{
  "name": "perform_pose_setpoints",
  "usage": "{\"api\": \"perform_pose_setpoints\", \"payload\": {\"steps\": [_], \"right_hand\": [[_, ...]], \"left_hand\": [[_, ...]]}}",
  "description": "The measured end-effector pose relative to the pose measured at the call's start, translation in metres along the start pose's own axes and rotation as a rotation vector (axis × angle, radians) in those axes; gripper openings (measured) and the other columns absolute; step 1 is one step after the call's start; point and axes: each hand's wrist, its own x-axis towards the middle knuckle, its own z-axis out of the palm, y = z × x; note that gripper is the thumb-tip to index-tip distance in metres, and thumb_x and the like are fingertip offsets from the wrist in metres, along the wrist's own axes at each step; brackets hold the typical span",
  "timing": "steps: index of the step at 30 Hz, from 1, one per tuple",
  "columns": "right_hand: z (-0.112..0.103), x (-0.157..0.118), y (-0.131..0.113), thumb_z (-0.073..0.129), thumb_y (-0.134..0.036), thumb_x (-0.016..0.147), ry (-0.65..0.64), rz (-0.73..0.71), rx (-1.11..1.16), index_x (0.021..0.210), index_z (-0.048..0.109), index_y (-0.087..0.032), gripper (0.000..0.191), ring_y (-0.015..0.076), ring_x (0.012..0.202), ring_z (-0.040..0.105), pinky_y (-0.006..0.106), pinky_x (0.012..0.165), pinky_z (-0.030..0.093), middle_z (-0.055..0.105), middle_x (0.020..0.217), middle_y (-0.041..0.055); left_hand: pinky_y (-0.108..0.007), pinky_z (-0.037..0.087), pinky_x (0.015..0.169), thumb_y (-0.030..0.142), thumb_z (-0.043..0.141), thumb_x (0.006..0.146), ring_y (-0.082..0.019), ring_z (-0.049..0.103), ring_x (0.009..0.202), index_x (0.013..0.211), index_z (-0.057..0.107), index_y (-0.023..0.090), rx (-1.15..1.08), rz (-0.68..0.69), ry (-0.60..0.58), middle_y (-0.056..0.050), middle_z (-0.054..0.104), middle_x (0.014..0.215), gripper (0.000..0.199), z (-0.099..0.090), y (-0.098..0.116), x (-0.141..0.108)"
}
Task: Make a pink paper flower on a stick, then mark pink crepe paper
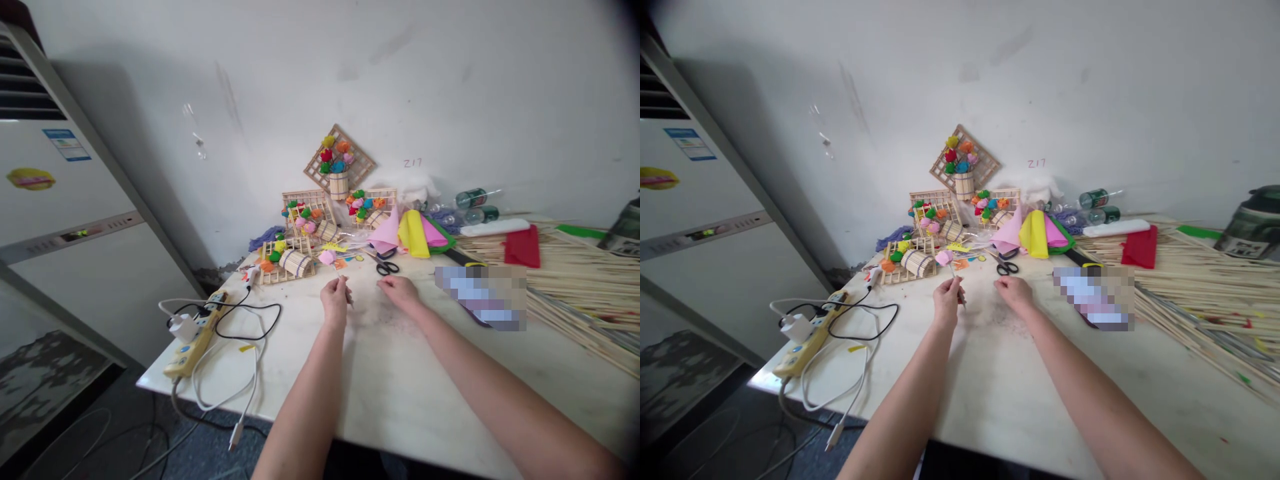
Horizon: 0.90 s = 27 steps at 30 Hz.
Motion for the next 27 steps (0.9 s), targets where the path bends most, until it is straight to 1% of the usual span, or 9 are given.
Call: {"api": "perform_pose_setpoints", "payload": {"steps": [3,6,7,9,13,17,21,24,27], "right_hand": [[-0.002,-0.003,-0.002,0.048,-0.038,0.072,-0.037,0.030,0.184,0.073,0.067,-0.019,0.027,0.0129,0.055,0.054,0.021,0.049,0.033,0.063,0.059,0.0007],[-0.005,-0.013,-0.015,0.048,-0.039,0.071,-0.117,0.030,0.401,0.066,0.065,-0.015,0.030,0.0121,0.052,0.051,0.021,0.048,0.034,0.063,0.059,0.0025],[-0.006,-0.017,-0.021,0.049,-0.039,0.071,-0.173,0.009,0.461,0.065,0.064,-0.014,0.029,0.0113,0.051,0.050,0.021,0.047,0.034,0.063,0.062,0.0031],[-0.006,-0.027,-0.033,0.047,-0.038,0.072,-0.262,-0.017,0.599,0.072,0.064,-0.014,0.030,0.0086,0.044,0.044,0.020,0.043,0.032,0.064,0.067,0.0027],[0.001,-0.037,-0.046,0.049,-0.035,0.071,-0.305,-0.052,0.747,0.073,0.063,-0.013,0.026,0.0082,0.046,0.043,0.020,0.044,0.032,0.060,0.061,0.0002],[0.009,-0.034,-0.039,0.052,-0.030,0.067,-0.226,-0.093,0.689,0.068,0.062,-0.014,0.018,0.0098,0.050,0.047,0.021,0.048,0.035,0.059,0.059,-0.0007],[0.004,-0.030,-0.031,0.049,-0.027,0.071,-0.085,-0.164,0.594,0.063,0.060,-0.016,0.017,0.0106,0.048,0.047,0.021,0.050,0.036,0.055,0.052,-0.0016],[-0.002,-0.031,-0.028,0.047,-0.023,0.073,0.006,-0.246,0.561,0.061,0.057,-0.016,0.018,0.0113,0.052,0.050,0.021,0.052,0.038,0.055,0.053,-0.0008],[-0.005,-0.033,-0.027,0.045,-0.020,0.075,0.041,-0.305,0.536,0.063,0.057,-0.017,0.018,0.0121,0.055,0.052,0.022,0.055,0.040,0.058,0.058,0.0004]], "left_hand": [[-0.019,0.034,0.039,0.043,0.059,0.065,-0.005,0.041,0.038,0.075,0.062,0.011,0.046,-0.046,-0.040,0.003,0.049,0.050,0.034,0.003,-0.003,0.000],[-0.020,0.037,0.042,0.043,0.060,0.063,-0.007,0.046,0.044,0.081,0.064,0.011,0.042,-0.070,-0.081,0.000,0.053,0.058,0.037,0.008,-0.005,0.000],[-0.020,0.038,0.044,0.044,0.062,0.062,-0.007,0.047,0.046,0.082,0.065,0.011,0.035,-0.078,-0.097,-0.001,0.054,0.061,0.038,0.010,-0.005,0.000],[-0.020,0.039,0.048,0.044,0.064,0.060,-0.007,0.049,0.050,0.083,0.066,0.012,0.013,-0.103,-0.133,-0.003,0.056,0.067,0.040,0.014,-0.007,0.000],[-0.019,0.035,0.048,0.043,0.066,0.059,-0.006,0.046,0.049,0.083,0.067,0.012,0.015,-0.124,-0.148,-0.001,0.056,0.061,0.040,0.021,-0.013,-0.001],[-0.019,0.034,0.048,0.041,0.064,0.062,-0.007,0.043,0.050,0.081,0.068,0.012,0.101,-0.039,-0.132,0.000,0.055,0.058,0.035,0.027,-0.018,-0.002],[-0.020,0.038,0.053,0.038,0.062,0.066,-0.012,0.051,0.065,0.077,0.068,0.015,0.180,0.183,-0.156,-0.004,0.057,0.071,0.026,0.033,-0.020,-0.008],[-0.021,0.040,0.053,0.035,0.061,0.068,-0.013,0.051,0.068,0.076,0.069,0.018,0.187,0.361,-0.204,-0.005,0.055,0.075,0.021,0.036,-0.019,-0.013],[-0.022,0.041,0.057,0.031,0.061,0.070,-0.014,0.051,0.070,0.077,0.070,0.019,0.230,0.421,-0.198,-0.005,0.054,0.074,0.017,0.035,-0.021,-0.015]]}}
